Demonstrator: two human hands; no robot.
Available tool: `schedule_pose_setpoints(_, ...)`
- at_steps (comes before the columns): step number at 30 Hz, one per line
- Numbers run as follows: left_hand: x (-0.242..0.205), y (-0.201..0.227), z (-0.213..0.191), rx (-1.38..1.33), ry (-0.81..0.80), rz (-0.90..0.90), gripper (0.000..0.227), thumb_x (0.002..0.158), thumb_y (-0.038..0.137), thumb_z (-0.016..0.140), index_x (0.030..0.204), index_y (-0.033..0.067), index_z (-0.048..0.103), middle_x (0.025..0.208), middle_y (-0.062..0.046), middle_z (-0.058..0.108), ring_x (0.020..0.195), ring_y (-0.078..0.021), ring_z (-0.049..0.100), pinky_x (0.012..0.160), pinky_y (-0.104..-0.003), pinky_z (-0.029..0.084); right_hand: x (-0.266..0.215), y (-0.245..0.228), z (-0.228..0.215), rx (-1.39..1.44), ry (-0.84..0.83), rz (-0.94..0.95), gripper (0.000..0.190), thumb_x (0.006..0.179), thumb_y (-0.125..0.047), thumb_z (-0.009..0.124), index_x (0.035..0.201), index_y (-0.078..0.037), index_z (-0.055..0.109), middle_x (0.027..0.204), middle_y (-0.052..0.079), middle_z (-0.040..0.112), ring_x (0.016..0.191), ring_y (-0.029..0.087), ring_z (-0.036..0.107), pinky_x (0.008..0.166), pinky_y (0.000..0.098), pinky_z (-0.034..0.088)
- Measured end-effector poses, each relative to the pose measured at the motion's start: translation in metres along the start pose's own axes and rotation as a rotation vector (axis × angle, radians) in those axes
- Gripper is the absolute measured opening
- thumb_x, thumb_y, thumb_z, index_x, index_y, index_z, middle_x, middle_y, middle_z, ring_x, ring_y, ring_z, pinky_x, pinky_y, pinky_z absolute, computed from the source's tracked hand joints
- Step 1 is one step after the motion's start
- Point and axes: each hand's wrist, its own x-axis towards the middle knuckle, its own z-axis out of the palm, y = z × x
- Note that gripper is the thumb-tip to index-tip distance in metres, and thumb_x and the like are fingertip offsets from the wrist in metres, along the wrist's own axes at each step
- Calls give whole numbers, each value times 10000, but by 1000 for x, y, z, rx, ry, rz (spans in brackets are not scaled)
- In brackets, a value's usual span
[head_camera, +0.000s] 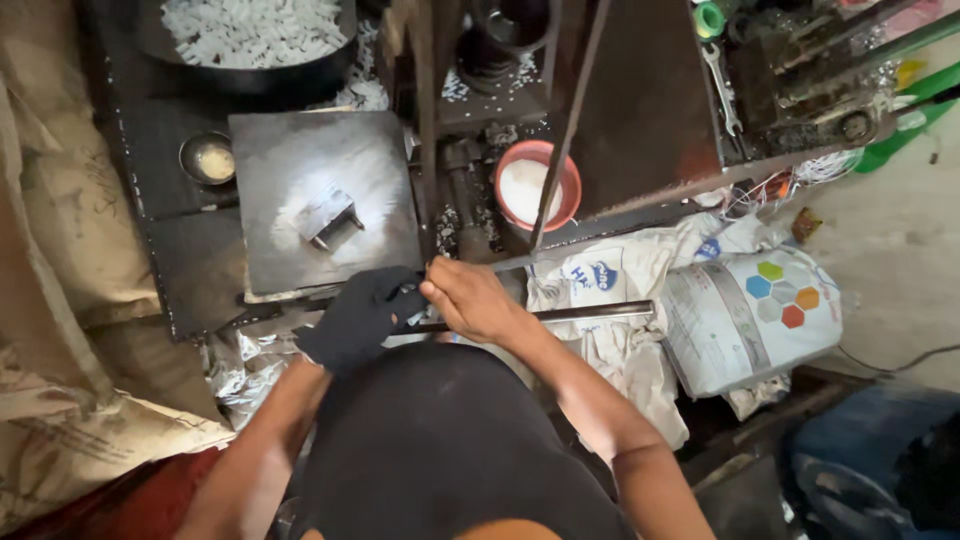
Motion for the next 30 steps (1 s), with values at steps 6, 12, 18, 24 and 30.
schedule_pose_setpoints(6, -2, 21, 45, 381, 216, 96, 234, 916, 217, 679, 1082, 69, 752, 1001, -145, 761, 903, -297, 732, 776, -385, 556, -30, 26, 4, 456, 16, 295, 302, 1103, -324, 468, 985, -53, 530, 757, 102, 516, 655, 266, 540, 602, 376, 436)
schedule_pose_setpoints(12, 3, 27, 70, 606, 250, 164, 163, 894, 200, 681, 999, 91, 745, 949, -136, 738, 874, -351, 703, 759, -456, 543, -56, 70, 29, 1604, -218, 1031, 326, 1035, -338, 533, 759, -182, 458, 582, -54, 388, 400, 52, 268, 352, 237, 236)
schedule_pose_setpoints(18, 4, 27, 76, 588, 310, 222, 163, 896, 209, 691, 995, 84, 728, 921, -127, 736, 803, -317, 703, 710, -433, 542, -64, 73, 37, 1874, -361, 977, 384, 1072, -360, 570, 764, -139, 509, 588, -46, 441, 419, 62, 399, 356, 233, 345)
schedule_pose_setpoints(24, 11, 13, 56, 74, 327, -135, 192, 950, 248, 670, 1013, 69, 700, 747, -85, 697, 656, -148, 682, 603, -321, 526, -47, 38, -1, -54, 258, -98, 253, 979, -203, 669, 1193, -70, 648, 1079, 103, 661, 942, 301, 672, 795, 397, 531)
schedule_pose_setpoints(30, 15, -11, 37, -179, 247, -104, 213, 943, 247, 706, 888, 41, 697, 698, -10, 635, 632, -95, 575, 562, -299, 475, -16, 29, 0, -115, 162, -113, 178, 966, -144, 704, 1120, -82, 641, 1006, 106, 642, 869, 324, 661, 735, 432, 517)
